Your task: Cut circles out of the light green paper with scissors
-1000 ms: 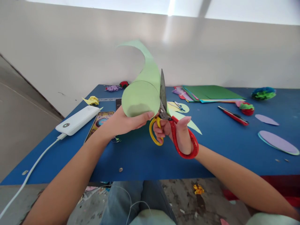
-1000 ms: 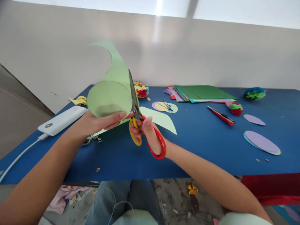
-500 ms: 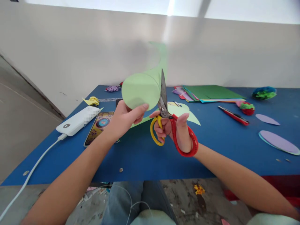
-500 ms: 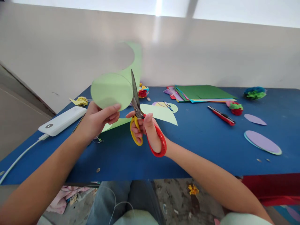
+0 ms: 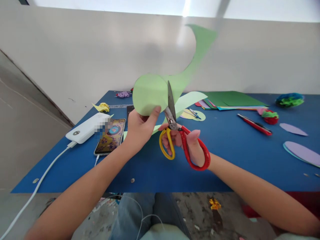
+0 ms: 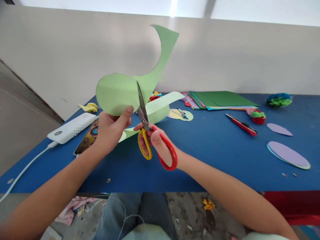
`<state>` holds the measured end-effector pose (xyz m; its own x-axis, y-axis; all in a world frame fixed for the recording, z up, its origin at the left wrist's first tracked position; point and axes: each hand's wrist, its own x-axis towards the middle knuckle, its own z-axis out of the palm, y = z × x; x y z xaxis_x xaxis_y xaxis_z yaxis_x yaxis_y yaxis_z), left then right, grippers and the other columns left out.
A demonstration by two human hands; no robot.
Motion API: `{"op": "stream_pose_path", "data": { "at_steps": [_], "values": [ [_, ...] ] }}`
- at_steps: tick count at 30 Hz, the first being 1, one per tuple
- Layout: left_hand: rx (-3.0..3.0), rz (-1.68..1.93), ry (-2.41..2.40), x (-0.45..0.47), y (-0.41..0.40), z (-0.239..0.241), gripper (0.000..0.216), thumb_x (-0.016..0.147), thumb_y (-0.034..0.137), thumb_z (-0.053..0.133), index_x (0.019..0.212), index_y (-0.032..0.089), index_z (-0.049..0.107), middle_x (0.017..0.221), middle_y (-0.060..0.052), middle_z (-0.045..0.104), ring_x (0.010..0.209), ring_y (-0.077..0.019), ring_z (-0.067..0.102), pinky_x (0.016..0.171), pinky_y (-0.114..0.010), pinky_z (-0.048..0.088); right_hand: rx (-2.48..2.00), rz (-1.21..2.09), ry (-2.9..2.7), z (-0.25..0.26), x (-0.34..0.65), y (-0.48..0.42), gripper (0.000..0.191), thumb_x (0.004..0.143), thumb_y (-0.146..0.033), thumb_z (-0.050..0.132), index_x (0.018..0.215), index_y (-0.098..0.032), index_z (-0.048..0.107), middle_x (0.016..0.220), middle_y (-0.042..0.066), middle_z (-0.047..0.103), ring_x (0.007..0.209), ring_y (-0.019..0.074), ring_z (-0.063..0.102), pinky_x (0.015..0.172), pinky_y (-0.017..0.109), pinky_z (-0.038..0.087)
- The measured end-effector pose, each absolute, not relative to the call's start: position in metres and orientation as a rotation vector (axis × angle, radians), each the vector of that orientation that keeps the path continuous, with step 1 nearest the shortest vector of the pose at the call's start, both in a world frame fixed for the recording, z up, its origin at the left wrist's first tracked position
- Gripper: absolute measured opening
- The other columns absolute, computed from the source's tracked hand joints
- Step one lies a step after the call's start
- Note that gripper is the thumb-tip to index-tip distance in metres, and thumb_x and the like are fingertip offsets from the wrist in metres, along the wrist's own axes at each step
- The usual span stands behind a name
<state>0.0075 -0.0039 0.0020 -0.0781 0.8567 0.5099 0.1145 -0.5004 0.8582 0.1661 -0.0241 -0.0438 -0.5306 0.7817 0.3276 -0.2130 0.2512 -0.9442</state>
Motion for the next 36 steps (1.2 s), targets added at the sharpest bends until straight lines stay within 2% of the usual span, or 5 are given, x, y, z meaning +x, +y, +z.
{"op": "stream_pose_path", "data": {
  "at_steps": [8,14,20,30,36],
  "values": [
    [1.668,1.641,1.036,0.011,-0.008,0.001,0.03,0.08,0.039,0.067,0.063,0.017,0.057,0.055,0.001,0.057,0.055,-0.0118,0.058,0.053,-0.022,0.05,-0.468,1.422,-1.698,-0.051,0.169,-0.017,0.082,0.075,-0.085,0.03,0.124,-0.022,0.05,0.099,0.011,0.062,0.092,0.0241,0.062,0.069,0.034,0.053],
    [1.638,1.549,0.927,0.009,-0.01,-0.01,0.022,0.082,0.036,0.065,0.072,0.016,0.063,0.067,-0.002,0.067,0.067,-0.0155,0.069,0.062,-0.022,0.057,-0.514,1.462,-1.636,-0.043,0.164,-0.019,0.086,0.072,-0.089,0.023,0.12,-0.024,0.052,0.089,0.008,0.063,0.079,0.0223,0.062,0.064,0.033,0.052],
    [1.584,1.564,0.994,0.009,-0.008,-0.015,0.027,0.079,0.044,0.067,0.075,0.018,0.066,0.07,-0.003,0.07,0.064,-0.0178,0.07,0.056,-0.024,0.058,-0.577,1.455,-1.665,-0.039,0.163,-0.023,0.082,0.071,-0.089,0.026,0.114,-0.027,0.056,0.087,0.007,0.062,0.069,0.0198,0.056,0.069,0.035,0.051],
    [1.639,1.509,0.992,0.013,-0.008,-0.014,0.032,0.081,0.047,0.065,0.067,0.018,0.064,0.053,0.0,0.064,0.054,-0.0162,0.066,0.049,-0.024,0.054,-0.485,1.428,-1.658,-0.041,0.161,-0.019,0.079,0.077,-0.085,0.024,0.115,-0.024,0.055,0.086,0.005,0.06,0.069,0.0188,0.053,0.067,0.034,0.048],
    [1.814,1.524,1.055,0.014,-0.013,-0.007,0.031,0.086,0.042,0.06,0.067,0.018,0.064,0.054,0.0,0.065,0.055,-0.0146,0.065,0.058,-0.025,0.054,-0.485,1.417,-1.647,-0.041,0.159,-0.018,0.081,0.078,-0.084,0.02,0.118,-0.022,0.054,0.092,0.007,0.062,0.072,0.0209,0.056,0.068,0.036,0.048]
  ]
}}
